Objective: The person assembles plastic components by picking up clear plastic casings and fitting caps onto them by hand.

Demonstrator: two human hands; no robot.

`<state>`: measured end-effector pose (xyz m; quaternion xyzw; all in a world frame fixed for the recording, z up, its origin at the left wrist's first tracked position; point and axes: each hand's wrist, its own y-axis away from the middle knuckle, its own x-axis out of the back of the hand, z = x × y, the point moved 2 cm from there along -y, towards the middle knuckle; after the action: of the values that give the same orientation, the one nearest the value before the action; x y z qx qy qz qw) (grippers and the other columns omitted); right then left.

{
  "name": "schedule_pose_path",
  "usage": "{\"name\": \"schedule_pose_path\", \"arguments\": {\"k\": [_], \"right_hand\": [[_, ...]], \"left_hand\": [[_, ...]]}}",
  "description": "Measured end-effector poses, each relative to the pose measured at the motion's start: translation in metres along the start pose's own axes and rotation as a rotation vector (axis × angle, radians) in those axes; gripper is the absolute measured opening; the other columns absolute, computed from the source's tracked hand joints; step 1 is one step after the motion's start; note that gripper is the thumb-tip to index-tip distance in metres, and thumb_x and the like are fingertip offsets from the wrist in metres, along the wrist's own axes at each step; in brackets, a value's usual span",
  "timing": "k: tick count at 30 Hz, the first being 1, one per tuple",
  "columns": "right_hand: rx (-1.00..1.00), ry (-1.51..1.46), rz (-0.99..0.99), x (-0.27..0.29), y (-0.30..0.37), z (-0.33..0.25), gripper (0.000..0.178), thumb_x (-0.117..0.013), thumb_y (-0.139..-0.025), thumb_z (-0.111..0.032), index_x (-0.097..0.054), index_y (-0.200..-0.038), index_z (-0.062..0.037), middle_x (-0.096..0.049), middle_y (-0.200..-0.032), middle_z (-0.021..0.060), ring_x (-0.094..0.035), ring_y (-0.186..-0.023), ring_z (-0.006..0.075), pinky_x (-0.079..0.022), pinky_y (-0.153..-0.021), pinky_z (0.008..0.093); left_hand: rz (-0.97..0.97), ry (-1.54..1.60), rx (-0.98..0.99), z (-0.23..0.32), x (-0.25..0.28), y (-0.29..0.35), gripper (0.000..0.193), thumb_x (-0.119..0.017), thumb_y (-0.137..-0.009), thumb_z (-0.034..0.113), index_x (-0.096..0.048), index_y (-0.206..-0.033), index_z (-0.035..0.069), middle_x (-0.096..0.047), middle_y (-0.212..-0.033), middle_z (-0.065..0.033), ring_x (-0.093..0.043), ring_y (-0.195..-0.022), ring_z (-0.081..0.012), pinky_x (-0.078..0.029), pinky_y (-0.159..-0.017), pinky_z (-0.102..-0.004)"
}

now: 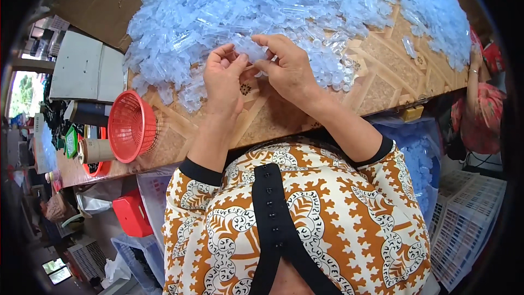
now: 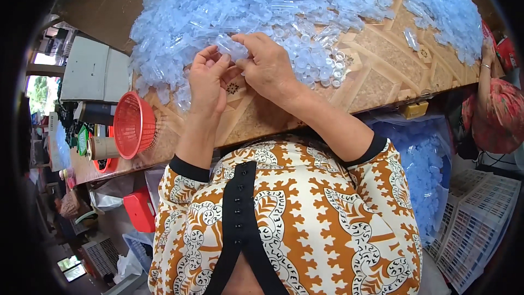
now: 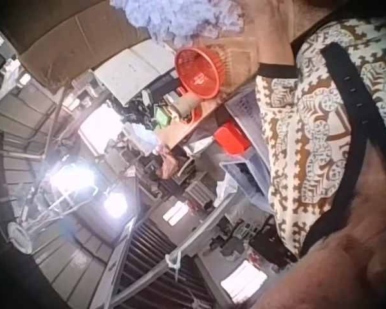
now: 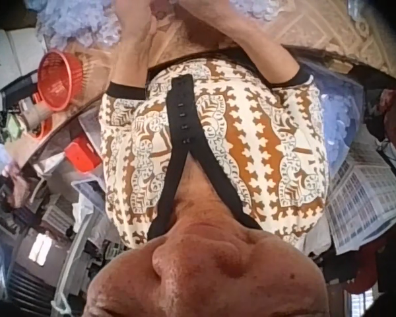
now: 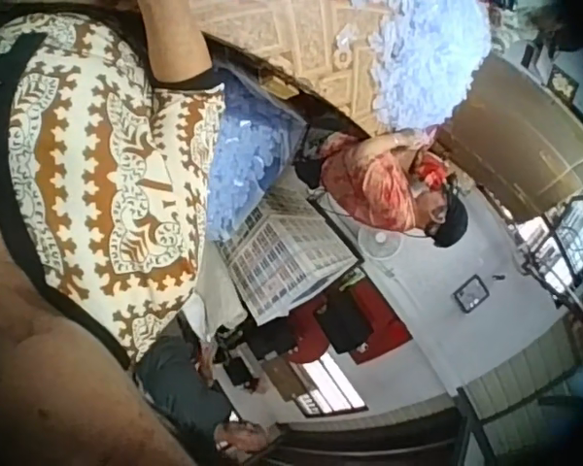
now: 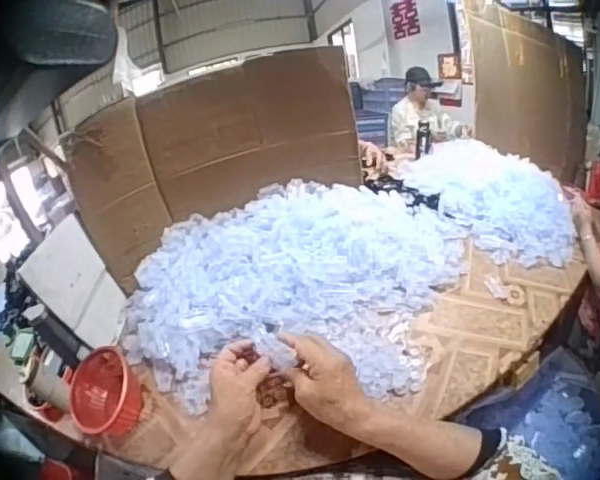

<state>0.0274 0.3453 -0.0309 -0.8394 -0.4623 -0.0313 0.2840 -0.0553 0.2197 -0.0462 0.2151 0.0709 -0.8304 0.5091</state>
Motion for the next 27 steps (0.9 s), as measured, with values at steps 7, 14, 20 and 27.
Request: {"name": "schedule_pose_path", "arguments": {"k": [7, 14, 20, 27], "right_hand": [[-0.118, -0.172, -0.060, -0.007, 0.006, 0.020, 0.039, -0.071, -0.081, 0.000, -0.069, -0.120, -0.0031, -0.069, -0.097, 0.0111, -0.065, -0.082, 0.0170, -0.055, -0.077, 0.0302], [-0.179, -0.292, -0.335, -0.007, 0.020, -0.006, 0.036, -0.065, -0.088, -0.002, -0.068, -0.124, -0.0051, -0.073, -0.102, 0.0129, -0.068, -0.088, 0.0180, -0.054, -0.080, 0.0303], [0.005, 0.186, -0.158, 0.017, 0.002, -0.001, 0.023, -0.067, -0.087, -0.006, -0.073, -0.109, -0.0061, -0.072, -0.095, 0.0152, -0.070, -0.086, 0.0303, -0.055, -0.076, 0.0382], [0.140, 0.574, -0.313, -0.005, -0.010, 0.003, 0.018, -0.069, -0.082, -0.014, -0.074, -0.097, -0.0069, -0.070, -0.101, 0.0111, -0.064, -0.101, 0.0296, -0.049, -0.087, 0.0440]], "left_hand": [[-0.148, -0.688, -0.341, 0.010, -0.004, 0.030, 0.072, -0.068, -0.088, -0.006, -0.034, -0.151, 0.000, -0.047, -0.140, -0.0154, -0.061, -0.108, -0.0164, -0.058, -0.087, -0.0290], [-0.202, -0.719, -0.357, 0.008, 0.028, 0.055, 0.067, -0.072, -0.082, -0.008, -0.046, -0.143, -0.002, -0.044, -0.145, -0.0182, -0.064, -0.115, -0.0262, -0.061, -0.087, -0.0345], [-0.152, -0.641, -0.276, 0.000, 0.052, 0.057, 0.070, -0.076, -0.082, -0.006, -0.046, -0.144, -0.003, -0.046, -0.141, -0.0127, -0.064, -0.103, -0.0157, -0.061, -0.082, -0.0281], [-0.035, -0.104, -0.119, -0.005, 0.063, 0.047, 0.071, -0.068, -0.090, -0.006, -0.032, -0.151, -0.002, -0.063, -0.113, -0.0124, -0.065, -0.094, -0.0134, -0.056, -0.082, -0.0264]]}}
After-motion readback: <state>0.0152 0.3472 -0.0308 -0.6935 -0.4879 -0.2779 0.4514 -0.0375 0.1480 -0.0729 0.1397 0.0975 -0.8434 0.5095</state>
